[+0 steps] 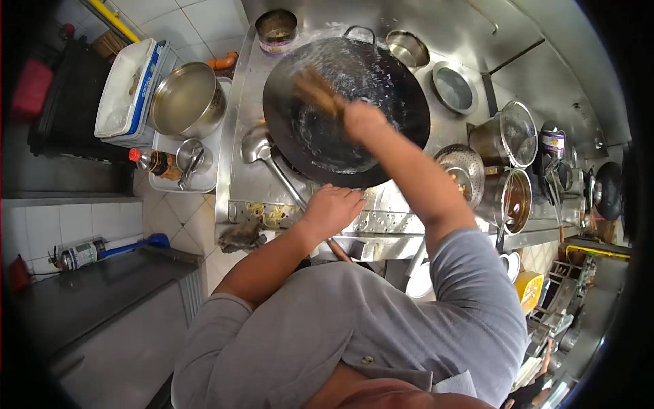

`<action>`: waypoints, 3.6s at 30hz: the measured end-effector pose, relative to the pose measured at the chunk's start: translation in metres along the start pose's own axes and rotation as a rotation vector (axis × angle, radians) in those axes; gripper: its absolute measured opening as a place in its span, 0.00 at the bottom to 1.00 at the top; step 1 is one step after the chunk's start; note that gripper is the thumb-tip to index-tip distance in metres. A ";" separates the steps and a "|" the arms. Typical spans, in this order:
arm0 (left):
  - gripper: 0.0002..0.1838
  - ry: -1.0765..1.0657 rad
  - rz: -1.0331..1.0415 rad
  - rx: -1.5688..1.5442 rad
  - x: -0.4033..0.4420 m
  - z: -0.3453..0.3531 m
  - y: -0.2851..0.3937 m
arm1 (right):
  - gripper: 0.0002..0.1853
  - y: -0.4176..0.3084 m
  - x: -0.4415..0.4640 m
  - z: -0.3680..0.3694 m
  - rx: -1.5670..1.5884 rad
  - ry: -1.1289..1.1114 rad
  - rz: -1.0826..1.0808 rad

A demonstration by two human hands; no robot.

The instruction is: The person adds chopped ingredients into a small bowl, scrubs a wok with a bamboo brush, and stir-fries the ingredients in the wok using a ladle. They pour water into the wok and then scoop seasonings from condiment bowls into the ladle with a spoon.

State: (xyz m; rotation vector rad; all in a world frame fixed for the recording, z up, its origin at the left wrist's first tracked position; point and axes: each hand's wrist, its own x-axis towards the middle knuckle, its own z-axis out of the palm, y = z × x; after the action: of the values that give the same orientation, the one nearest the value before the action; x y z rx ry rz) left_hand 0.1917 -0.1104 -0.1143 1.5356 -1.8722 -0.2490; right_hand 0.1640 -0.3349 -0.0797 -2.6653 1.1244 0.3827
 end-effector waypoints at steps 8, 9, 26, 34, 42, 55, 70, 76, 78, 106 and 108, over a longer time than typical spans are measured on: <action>0.08 -0.030 -0.013 0.027 0.003 -0.005 0.000 | 0.34 0.108 -0.052 -0.032 -0.362 -0.485 -0.064; 0.08 -0.009 -0.010 0.009 0.002 -0.005 0.000 | 0.27 0.105 -0.037 -0.037 -0.343 -0.425 -0.010; 0.10 -0.071 -0.064 -0.039 -0.002 -0.005 -0.001 | 0.40 0.047 -0.015 -0.040 -0.158 -0.470 -0.012; 0.10 -0.075 -0.055 -0.034 -0.006 -0.004 0.000 | 0.19 0.008 -0.113 -0.096 -0.218 -0.214 0.050; 0.08 -0.060 -0.050 0.017 -0.001 -0.007 -0.001 | 0.09 0.026 -0.033 -0.045 -0.300 -0.123 0.023; 0.08 -0.075 -0.044 0.018 0.000 -0.012 0.008 | 0.14 0.073 -0.048 -0.029 -0.275 -0.225 -0.030; 0.09 -0.067 -0.049 -0.012 0.003 0.001 0.008 | 0.16 0.073 -0.061 -0.031 -0.301 -0.197 0.093; 0.09 -0.131 -0.041 0.031 0.008 -0.004 0.011 | 0.14 -0.004 -0.019 0.013 0.337 0.083 0.266; 0.09 -0.117 -0.005 0.015 0.008 -0.005 0.011 | 0.15 -0.015 -0.048 0.039 0.245 0.050 0.027; 0.22 -0.174 -0.099 -0.023 -0.010 -0.017 0.009 | 0.27 0.002 -0.031 0.023 0.009 -0.056 -0.064; 0.22 -0.170 -0.093 -0.044 -0.008 -0.017 0.007 | 0.30 0.002 -0.076 -0.033 0.122 -0.356 -0.099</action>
State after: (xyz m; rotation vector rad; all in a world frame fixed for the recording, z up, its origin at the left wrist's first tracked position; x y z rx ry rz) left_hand 0.1970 -0.0966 -0.1013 1.6170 -1.9125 -0.4731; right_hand 0.1160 -0.2956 -0.0247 -2.4089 0.8740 0.7114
